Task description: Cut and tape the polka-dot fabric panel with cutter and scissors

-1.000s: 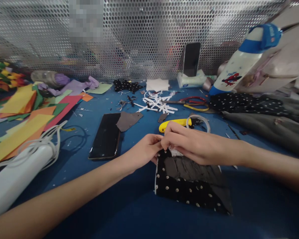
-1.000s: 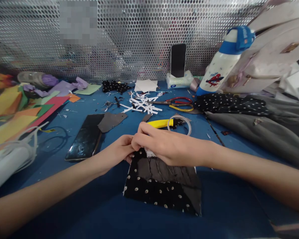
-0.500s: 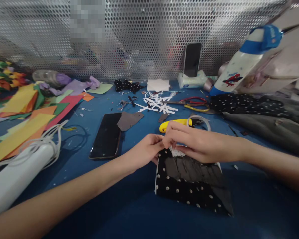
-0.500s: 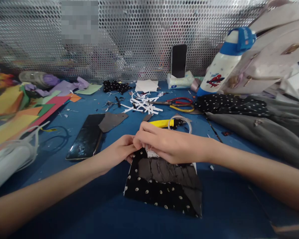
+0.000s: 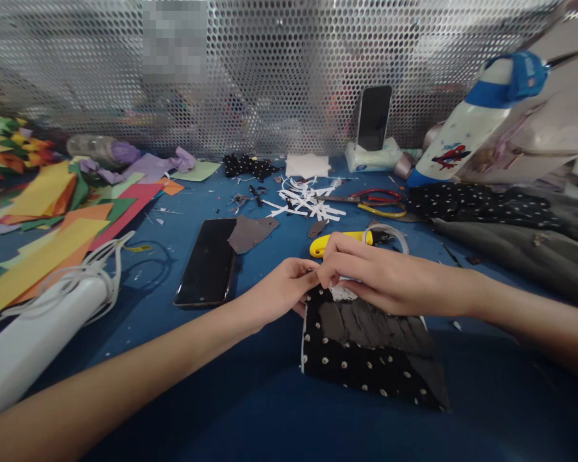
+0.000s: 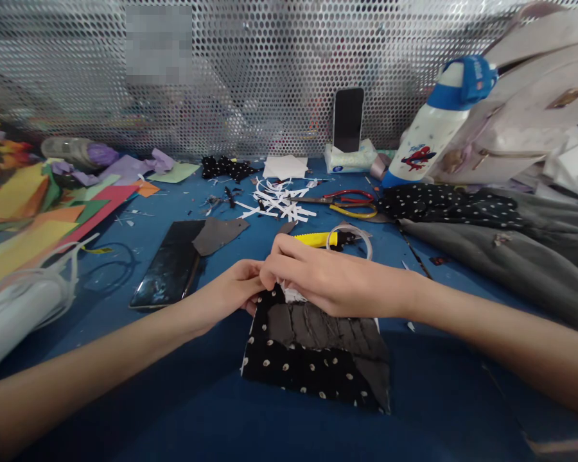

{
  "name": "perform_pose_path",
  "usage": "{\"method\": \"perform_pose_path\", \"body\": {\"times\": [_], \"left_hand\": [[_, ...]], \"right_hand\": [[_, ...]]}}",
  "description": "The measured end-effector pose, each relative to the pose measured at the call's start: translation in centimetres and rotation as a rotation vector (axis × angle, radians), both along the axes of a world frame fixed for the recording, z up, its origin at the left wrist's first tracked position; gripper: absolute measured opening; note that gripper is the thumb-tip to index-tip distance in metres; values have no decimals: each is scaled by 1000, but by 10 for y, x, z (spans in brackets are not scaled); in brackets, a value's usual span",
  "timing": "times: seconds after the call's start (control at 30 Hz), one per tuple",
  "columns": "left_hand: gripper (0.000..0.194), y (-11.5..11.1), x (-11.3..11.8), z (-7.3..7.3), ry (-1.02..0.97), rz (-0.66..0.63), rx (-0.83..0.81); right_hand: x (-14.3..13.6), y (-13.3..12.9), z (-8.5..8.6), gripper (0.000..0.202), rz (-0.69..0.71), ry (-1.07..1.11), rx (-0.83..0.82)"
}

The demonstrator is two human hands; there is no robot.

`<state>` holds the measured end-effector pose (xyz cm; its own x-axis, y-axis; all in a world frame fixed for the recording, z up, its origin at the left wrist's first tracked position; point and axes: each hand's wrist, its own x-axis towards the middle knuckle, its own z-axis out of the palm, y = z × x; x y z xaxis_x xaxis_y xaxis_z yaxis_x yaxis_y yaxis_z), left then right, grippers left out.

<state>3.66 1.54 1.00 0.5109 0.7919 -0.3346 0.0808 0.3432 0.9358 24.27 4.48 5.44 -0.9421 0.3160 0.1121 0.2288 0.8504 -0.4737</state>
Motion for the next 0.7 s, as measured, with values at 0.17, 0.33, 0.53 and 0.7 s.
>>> {"method": "perform_pose_path", "body": {"times": [0.17,0.33,0.53,0.7], "left_hand": [[25,1,0,-1,-2,5,0],[24,2,-1,-3,-6,-10,5],[23,1,0,-2,8,6,8],[22,1,0,-2,20,5,3]], "right_hand": [[0,0,0,20,2,-7,0],[1,0,2,26,7,-17,-9],[1,0,0,29,22,-14,-2],[1,0,-1,30,22,-14,16]]}}
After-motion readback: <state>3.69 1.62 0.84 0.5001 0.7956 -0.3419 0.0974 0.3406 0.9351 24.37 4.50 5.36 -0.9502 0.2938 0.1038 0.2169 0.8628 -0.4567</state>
